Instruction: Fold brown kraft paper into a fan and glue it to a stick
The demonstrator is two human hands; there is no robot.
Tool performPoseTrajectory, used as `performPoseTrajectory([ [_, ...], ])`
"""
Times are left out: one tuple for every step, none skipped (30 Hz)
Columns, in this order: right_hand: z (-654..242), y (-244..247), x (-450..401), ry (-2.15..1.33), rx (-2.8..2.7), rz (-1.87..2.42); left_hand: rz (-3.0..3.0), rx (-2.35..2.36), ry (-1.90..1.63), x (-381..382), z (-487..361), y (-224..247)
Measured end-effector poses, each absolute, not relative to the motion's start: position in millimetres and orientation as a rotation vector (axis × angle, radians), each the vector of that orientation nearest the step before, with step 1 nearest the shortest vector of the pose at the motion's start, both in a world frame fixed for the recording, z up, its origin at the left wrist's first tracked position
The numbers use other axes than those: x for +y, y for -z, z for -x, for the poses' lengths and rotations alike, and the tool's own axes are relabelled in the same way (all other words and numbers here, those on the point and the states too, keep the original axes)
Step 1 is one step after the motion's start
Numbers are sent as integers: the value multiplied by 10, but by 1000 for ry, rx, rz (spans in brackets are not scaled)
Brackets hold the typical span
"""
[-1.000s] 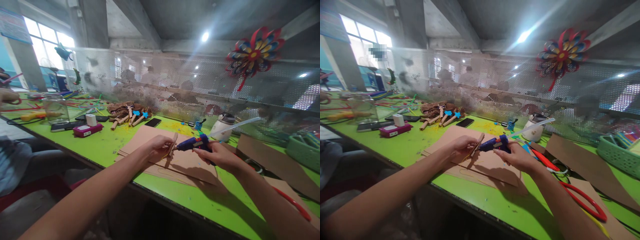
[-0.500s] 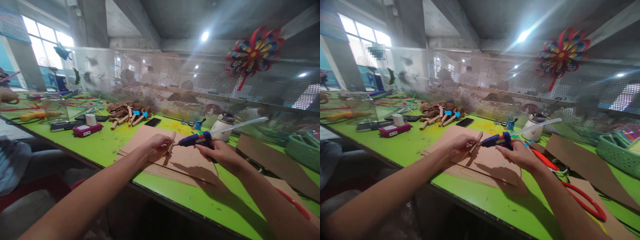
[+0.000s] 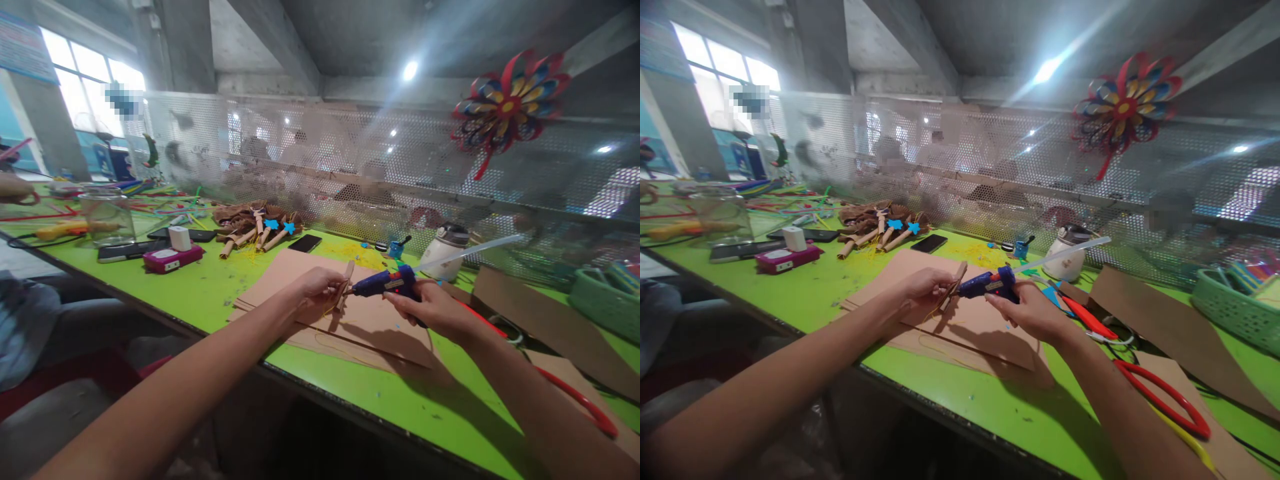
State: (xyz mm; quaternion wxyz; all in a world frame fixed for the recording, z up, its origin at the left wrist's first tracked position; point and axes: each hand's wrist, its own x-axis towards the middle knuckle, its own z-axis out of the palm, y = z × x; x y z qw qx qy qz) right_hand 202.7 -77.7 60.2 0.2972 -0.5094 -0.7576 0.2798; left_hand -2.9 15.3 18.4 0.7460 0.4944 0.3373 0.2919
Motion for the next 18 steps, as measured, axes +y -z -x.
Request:
performPoseTrajectory([
  [-2022, -608, -784, -745, -2022, 1345, -1084, 744, -631, 162, 30, -175],
  [-2017, -612, -789, -748, -2026, 1340, -1088, 744, -621, 170, 32, -164],
  [-2014, -615, -794, -753, -2028, 1337, -1092, 733, -607, 178, 35, -153],
  [-2011, -617, -797, -760, -2029, 1337, -1094, 715, -589, 183, 39, -142],
  [-2008, -618, -801, -765, -2031, 1337, -1090, 696, -571, 187, 43, -134],
  [-2005, -619, -804, -769, -2033, 1339, -1081, 684, -558, 188, 47, -130],
  [-2001, -621, -807, -771, -2036, 1342, -1072, 676, -548, 187, 50, -129],
  [-1997, -623, -810, -773, -2041, 1344, -1063, 670, -541, 185, 54, -131],
  [-1993, -626, -814, -776, -2045, 1344, -1054, 666, -538, 182, 57, -135],
  [-1989, -630, -817, -779, -2049, 1343, -1045, 662, -534, 178, 60, -140],
  [-1986, -633, -820, -783, -2054, 1341, -1038, 655, -530, 175, 62, -143],
  [-1984, -636, -823, -785, -2059, 1337, -1035, 650, -526, 173, 65, -145],
  [-1983, -637, -826, -786, -2066, 1330, -1033, 650, -524, 172, 67, -145],
  [-1983, -637, -827, -787, -2073, 1324, -1029, 651, -521, 170, 69, -144],
  [-1985, -635, -828, -788, -2078, 1317, -1027, 656, -518, 168, 70, -144],
  [-1987, -631, -828, -789, -2083, 1311, -1027, 662, -516, 163, 70, -144],
  [-1990, -626, -827, -791, -2087, 1305, -1028, 669, -519, 155, 69, -147],
  [-1994, -620, -825, -790, -2090, 1299, -1030, 676, -526, 144, 66, -153],
])
